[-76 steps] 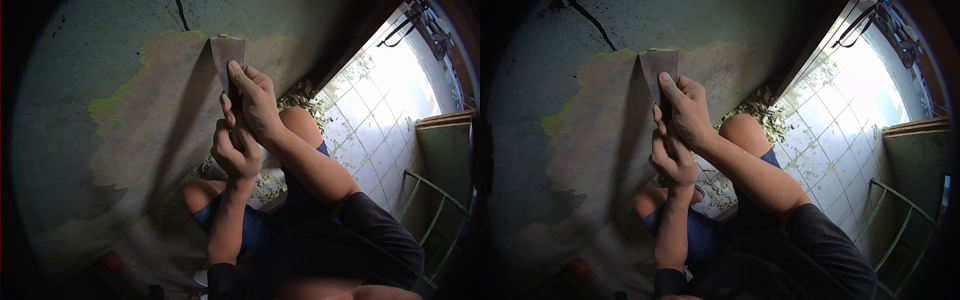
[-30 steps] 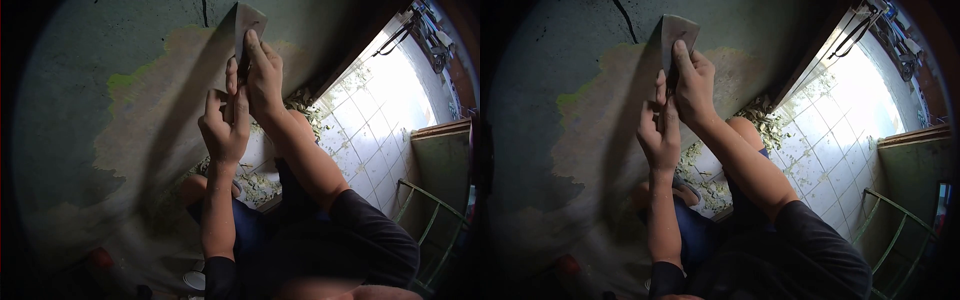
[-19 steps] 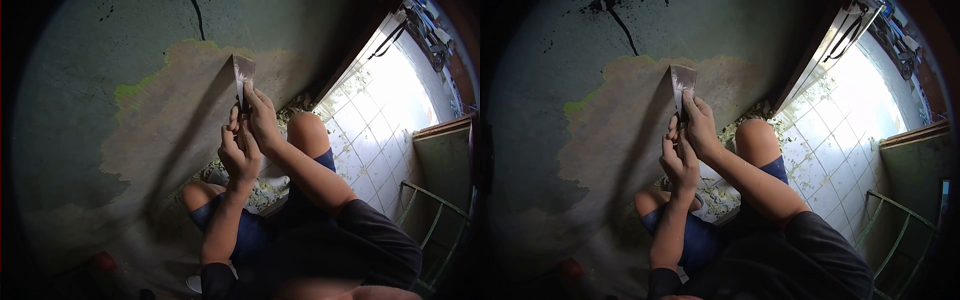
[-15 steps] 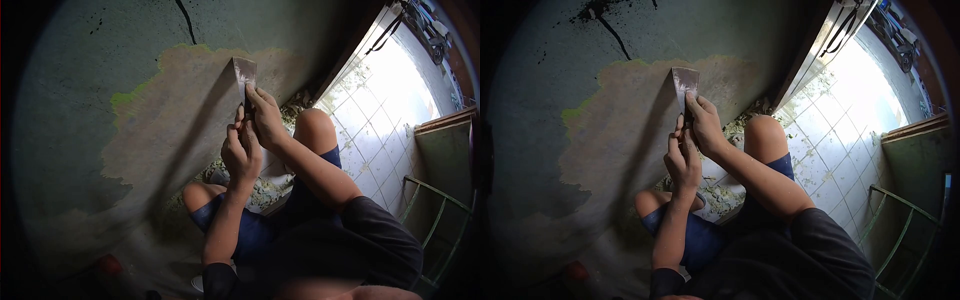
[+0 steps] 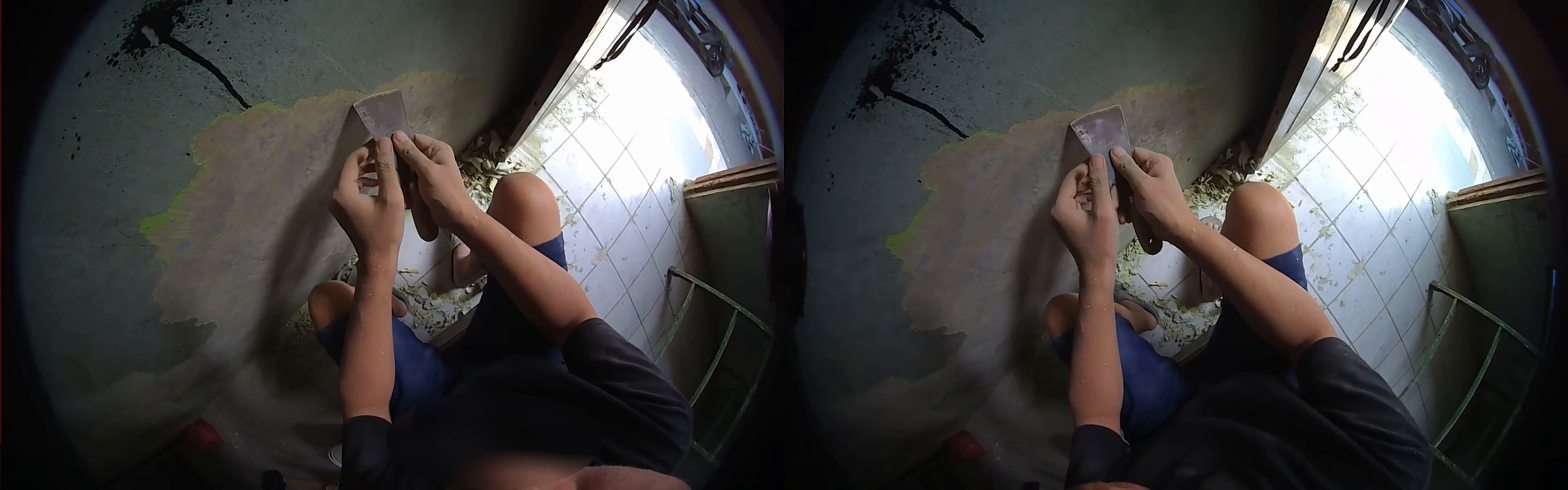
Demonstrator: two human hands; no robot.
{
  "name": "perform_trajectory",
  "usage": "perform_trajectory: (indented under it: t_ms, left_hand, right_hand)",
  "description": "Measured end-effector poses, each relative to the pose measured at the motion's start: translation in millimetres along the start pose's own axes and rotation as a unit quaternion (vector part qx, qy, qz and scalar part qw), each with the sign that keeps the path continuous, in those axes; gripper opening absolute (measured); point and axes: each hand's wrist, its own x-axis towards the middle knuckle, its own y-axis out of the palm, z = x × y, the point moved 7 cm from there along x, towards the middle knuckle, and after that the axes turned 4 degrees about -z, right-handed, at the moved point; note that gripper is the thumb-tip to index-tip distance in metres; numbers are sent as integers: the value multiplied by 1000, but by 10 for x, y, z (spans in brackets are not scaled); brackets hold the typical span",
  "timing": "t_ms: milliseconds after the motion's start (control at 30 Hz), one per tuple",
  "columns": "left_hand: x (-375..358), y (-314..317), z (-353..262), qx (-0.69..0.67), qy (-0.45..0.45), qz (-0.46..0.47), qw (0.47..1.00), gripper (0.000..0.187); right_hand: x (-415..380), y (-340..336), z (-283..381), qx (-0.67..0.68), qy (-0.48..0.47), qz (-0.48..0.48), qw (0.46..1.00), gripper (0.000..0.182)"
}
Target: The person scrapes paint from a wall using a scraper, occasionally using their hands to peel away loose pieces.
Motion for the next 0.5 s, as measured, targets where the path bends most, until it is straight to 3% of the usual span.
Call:
perform_trajectory:
  t_ms: [33, 133, 300, 400, 433, 500]
  left_hand:
    - [60, 36, -73, -6, 72, -28, 997, 36]
    - [154, 110, 25, -32, 15, -11, 999, 35]
    - [103, 96, -59, -4, 45, -42, 998, 34]
    - [82, 69, 12, -6, -18, -38, 999, 34]
    - [107, 61, -27, 9, 22, -44, 999, 34]
    - [114, 40, -49, 17, 9, -36, 999, 34]
  right_hand:
    - [0, 2, 32, -10, -8, -2, 1000, 43]
    - [5, 35, 44, 1, -3, 6, 1000, 43]
    - [-18, 65, 108, -2, 19, 23, 1000, 42]
    - [-20, 78, 59, 9, 39, 30, 999, 42]
    - [-10, 79, 19, 27, 39, 24, 999, 42]
    - [-16, 87, 1, 33, 39, 24, 998, 42]
